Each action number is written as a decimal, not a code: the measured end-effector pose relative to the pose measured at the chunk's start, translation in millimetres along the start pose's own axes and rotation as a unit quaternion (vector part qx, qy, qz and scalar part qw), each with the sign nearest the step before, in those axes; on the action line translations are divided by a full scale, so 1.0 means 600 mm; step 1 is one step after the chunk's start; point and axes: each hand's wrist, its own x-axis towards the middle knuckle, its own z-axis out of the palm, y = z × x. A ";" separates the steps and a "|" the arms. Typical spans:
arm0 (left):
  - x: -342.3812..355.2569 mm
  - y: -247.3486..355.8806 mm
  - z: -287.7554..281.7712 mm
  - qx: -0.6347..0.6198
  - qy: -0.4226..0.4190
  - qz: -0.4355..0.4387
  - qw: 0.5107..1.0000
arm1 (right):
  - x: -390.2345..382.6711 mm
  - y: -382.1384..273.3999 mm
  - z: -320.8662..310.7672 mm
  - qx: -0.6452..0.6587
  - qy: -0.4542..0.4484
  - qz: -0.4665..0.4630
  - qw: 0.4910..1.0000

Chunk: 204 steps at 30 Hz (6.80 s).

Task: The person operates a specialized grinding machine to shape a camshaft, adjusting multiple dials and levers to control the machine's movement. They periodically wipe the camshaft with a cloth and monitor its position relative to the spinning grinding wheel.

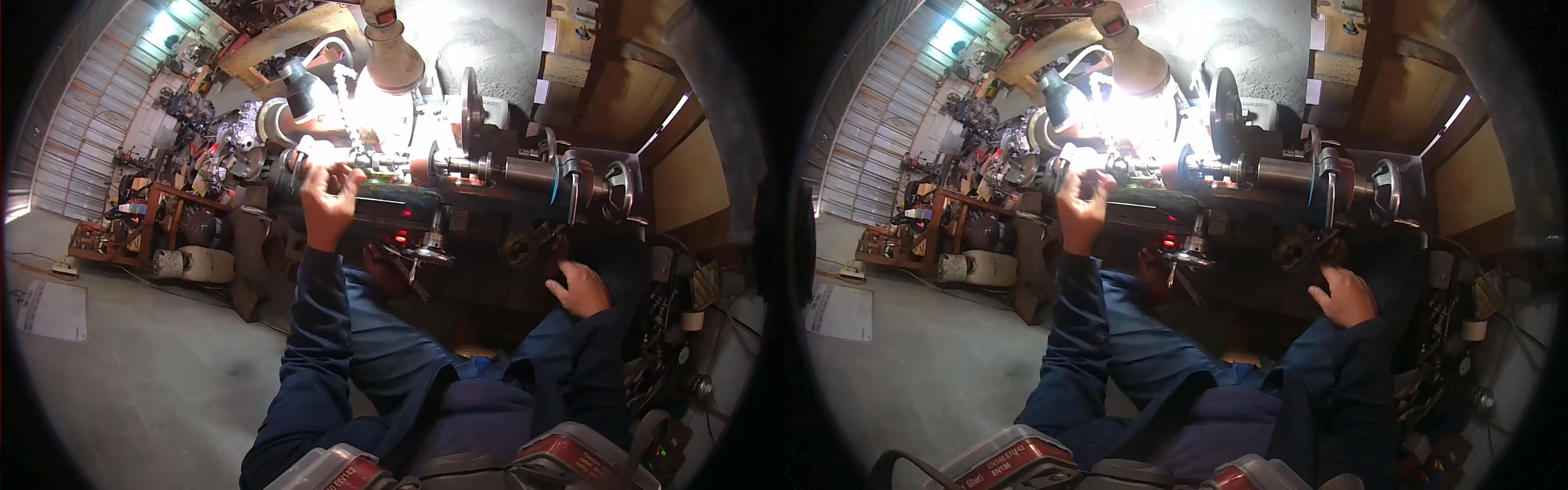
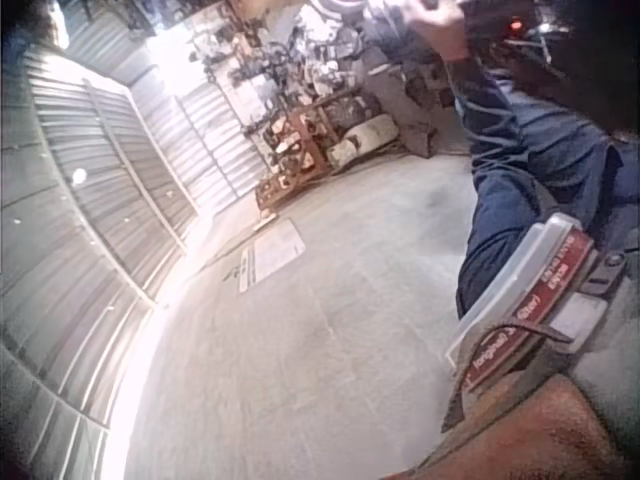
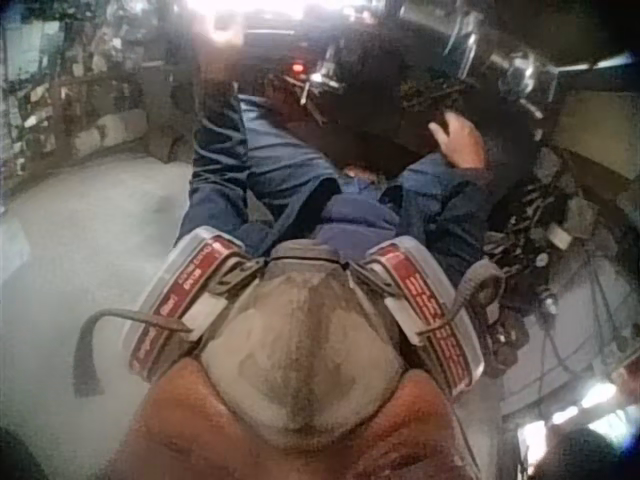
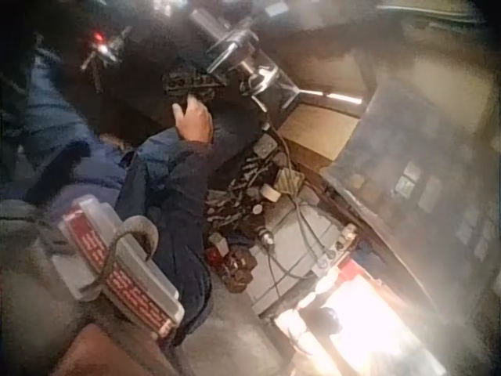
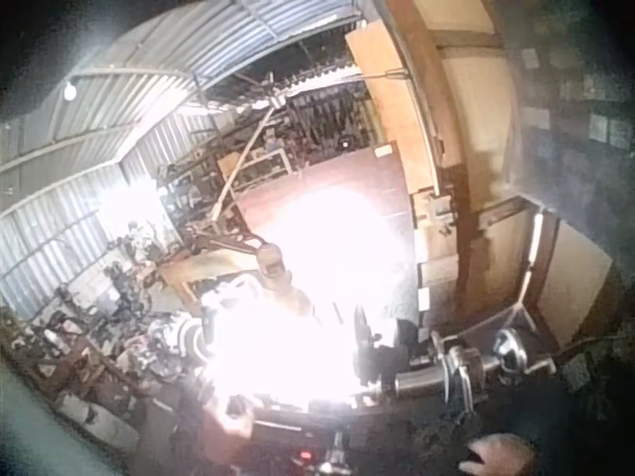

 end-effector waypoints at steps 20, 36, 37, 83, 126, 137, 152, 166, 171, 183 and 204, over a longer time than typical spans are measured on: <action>0.106 0.017 0.069 0.033 0.039 -0.054 0.997 | -0.009 -0.023 -0.005 0.040 0.007 -0.077 0.996; 0.109 0.029 0.066 0.016 0.014 -0.065 0.998 | 0.003 -0.014 0.011 0.042 0.014 -0.101 0.994; 0.106 0.022 0.066 0.015 0.013 -0.065 0.998 | 0.004 -0.012 0.015 0.043 0.018 -0.104 0.994; -0.255 0.039 0.156 0.095 -0.202 -0.225 0.949 | 0.119 0.005 -0.108 -0.004 0.450 0.021 0.893; -0.370 -0.145 0.144 0.034 -0.446 -0.306 0.840 | 0.109 0.009 -0.119 -0.039 0.433 0.022 0.900; -0.286 -0.096 0.152 0.118 -0.531 -0.219 0.810 | 0.107 -0.002 -0.131 -0.041 0.424 0.007 0.904; 0.051 -0.128 -0.069 0.040 0.115 -0.045 0.991 | 0.249 0.097 -0.229 -0.179 0.164 0.119 0.963; 0.127 -0.183 -0.024 0.047 -0.075 -0.071 0.993 | 0.276 0.115 -0.245 -0.337 0.025 -0.012 0.941; 0.123 -0.181 -0.033 0.035 -0.093 -0.121 0.988 | 0.185 -0.015 -0.216 -0.201 0.253 0.134 0.937; 0.124 -0.197 -0.033 0.003 -0.093 -0.133 0.987 | 0.132 0.036 -0.058 -0.046 0.590 -0.036 0.806; 0.119 -0.198 -0.035 0.021 -0.099 -0.127 0.987 | 0.234 0.099 -0.010 -0.334 0.828 -0.058 0.446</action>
